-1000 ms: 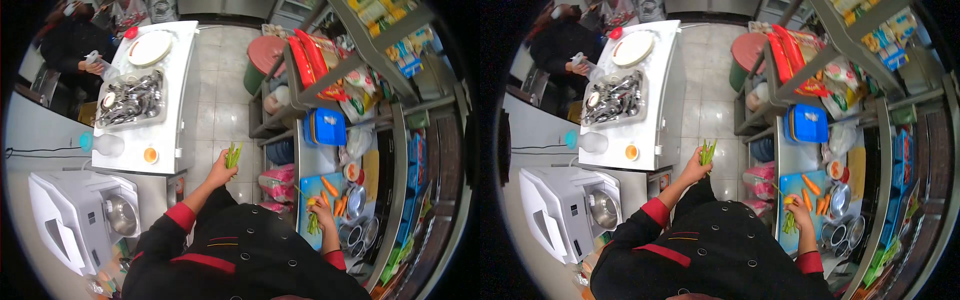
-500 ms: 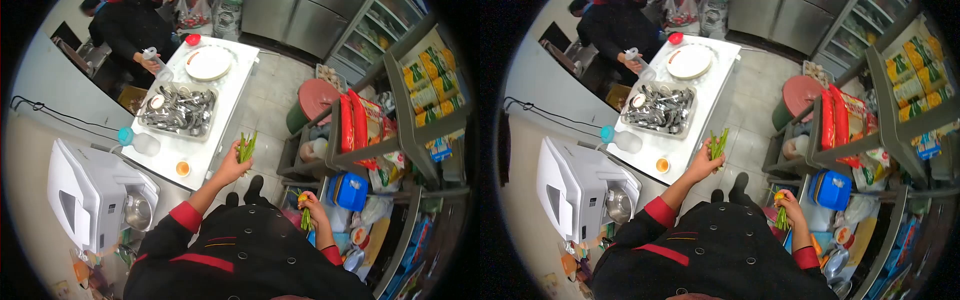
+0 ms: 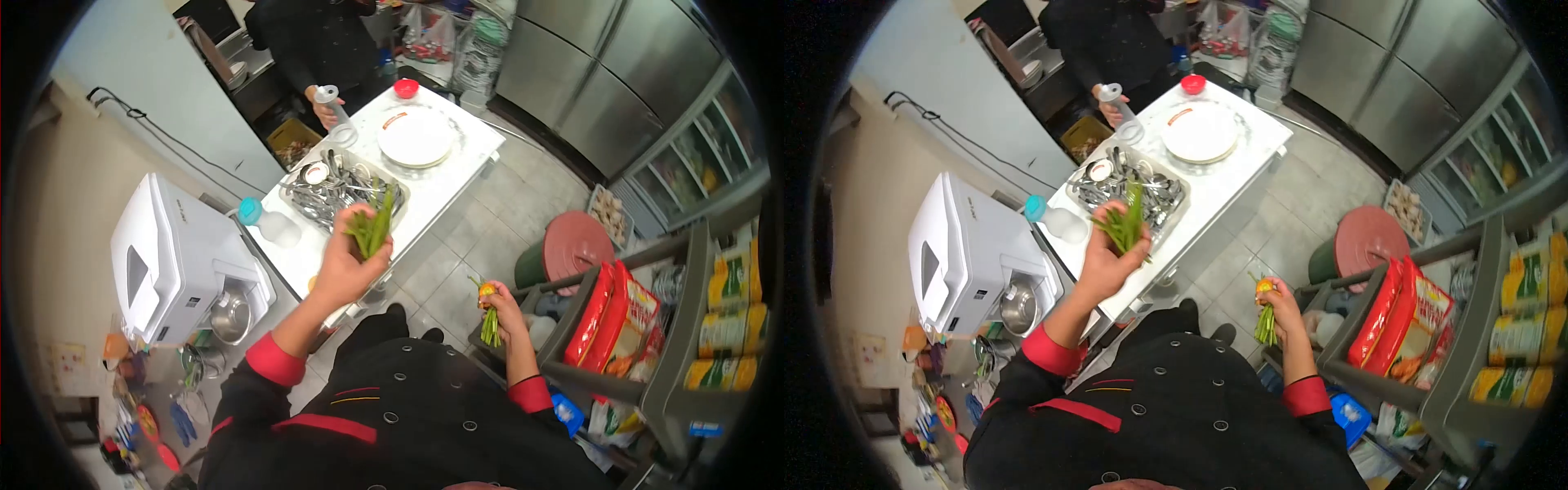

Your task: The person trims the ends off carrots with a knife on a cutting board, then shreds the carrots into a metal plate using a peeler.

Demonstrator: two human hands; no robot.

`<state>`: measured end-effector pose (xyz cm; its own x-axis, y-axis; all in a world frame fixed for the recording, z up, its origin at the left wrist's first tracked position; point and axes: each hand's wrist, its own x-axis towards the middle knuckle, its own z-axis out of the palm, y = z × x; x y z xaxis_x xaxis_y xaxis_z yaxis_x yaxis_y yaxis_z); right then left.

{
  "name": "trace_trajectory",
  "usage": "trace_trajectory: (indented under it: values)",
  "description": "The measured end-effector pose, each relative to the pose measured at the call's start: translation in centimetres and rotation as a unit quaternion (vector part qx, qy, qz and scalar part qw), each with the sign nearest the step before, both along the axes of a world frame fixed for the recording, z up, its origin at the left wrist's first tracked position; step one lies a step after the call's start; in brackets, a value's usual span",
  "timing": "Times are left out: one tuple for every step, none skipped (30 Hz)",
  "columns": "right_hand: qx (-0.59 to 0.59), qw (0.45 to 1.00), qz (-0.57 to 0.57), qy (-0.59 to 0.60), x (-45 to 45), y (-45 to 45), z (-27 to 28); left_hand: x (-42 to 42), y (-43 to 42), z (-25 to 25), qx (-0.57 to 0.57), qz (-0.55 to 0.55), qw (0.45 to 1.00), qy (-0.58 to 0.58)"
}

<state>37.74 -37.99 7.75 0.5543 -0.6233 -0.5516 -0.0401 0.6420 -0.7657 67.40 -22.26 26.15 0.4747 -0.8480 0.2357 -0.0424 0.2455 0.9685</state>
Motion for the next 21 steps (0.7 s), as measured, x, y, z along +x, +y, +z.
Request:
trace_trajectory:
  values:
    - [-0.002,1.0,0.011,-0.001,0.6,-1.0,-0.2,1.2,-0.1,1.8,-0.008,0.014,1.0,-0.003]
    - [-0.024,1.0,0.0,0.006,1.0,-1.7,-0.7,2.4,-0.3,3.6,-0.029,0.033,0.999,-0.015]
    - [-0.043,0.999,-0.014,0.015,1.3,-2.0,-1.3,3.6,-0.6,5.3,-0.049,0.074,0.994,-0.057]
    - [-0.041,0.999,-0.012,0.015,1.5,-2.2,-1.8,5.0,-0.5,6.2,-0.055,0.109,0.992,-0.036]
    - [-0.032,0.999,-0.026,0.023,1.6,-2.8,-2.0,6.6,-0.7,7.5,-0.087,0.129,0.984,-0.093]
    - [-0.027,0.998,-0.039,0.031,1.8,-3.6,-2.1,7.8,-1.7,8.4,-0.148,0.199,0.957,-0.152]
    - [-0.032,0.998,-0.038,0.031,2.0,-3.9,-2.1,9.4,-2.1,9.5,-0.15,0.215,0.952,-0.156]
    - [-0.037,0.998,-0.034,0.035,1.9,-4.3,-2.6,11.2,-3.3,10.2,-0.204,0.255,0.924,-0.197]
    - [-0.044,0.998,-0.03,0.038,1.8,-4.7,-3.5,14.2,-4.2,10.2,-0.207,0.278,0.92,-0.181]
    - [-0.051,0.998,-0.027,0.039,2.2,-5.1,-3.9,17.7,-5.1,10.2,-0.193,0.295,0.918,-0.181]
    - [-0.042,0.998,-0.032,0.044,2.9,-5.4,-2.7,21.6,-6.2,10.0,-0.179,0.312,0.915,-0.181]
    - [-0.046,0.997,-0.029,0.047,3.4,-6.1,-2.9,26.1,-7.9,9.1,-0.209,0.322,0.904,-0.19]
    - [-0.069,0.995,-0.041,0.052,3.8,-7.1,-3.4,30.4,-9.4,8.6,-0.177,0.351,0.901,-0.185]
    - [-0.091,0.993,-0.055,0.057,4.3,-7.9,-3.6,34.3,-10.7,7.7,-0.082,0.407,0.892,-0.18]
    - [-0.098,0.992,-0.061,0.053,5.0,-8.6,-2.9,38.7,-11.4,6.3,0.034,0.434,0.882,-0.182]
    - [-0.101,0.991,-0.059,0.058,6.0,-9.1,-1.9,44.3,-11.6,3.5,0.035,0.436,0.882,-0.176]
    - [-0.112,0.99,-0.068,0.054,7.0,-9.6,-0.5,50.0,-11.9,0.3,0.101,0.494,0.828,-0.246]
    - [-0.123,0.988,-0.075,0.053,7.8,-10.1,0.9,52.8,-12.2,-1.9,0.169,0.543,0.761,-0.311]
    - [-0.12,0.987,-0.086,0.058,8.5,-10.5,2.3,52.6,-12.1,-1.6,0.193,0.525,0.792,-0.244]
    - [-0.12,0.987,-0.084,0.064,8.7,-10.9,3.4,52.2,-12.2,-1.5,0.197,0.525,0.793,-0.24]
    - [-0.121,0.986,-0.094,0.064,9.0,-11.1,4.3,52.0,-12.4,-1.5,0.151,0.504,0.823,-0.213]
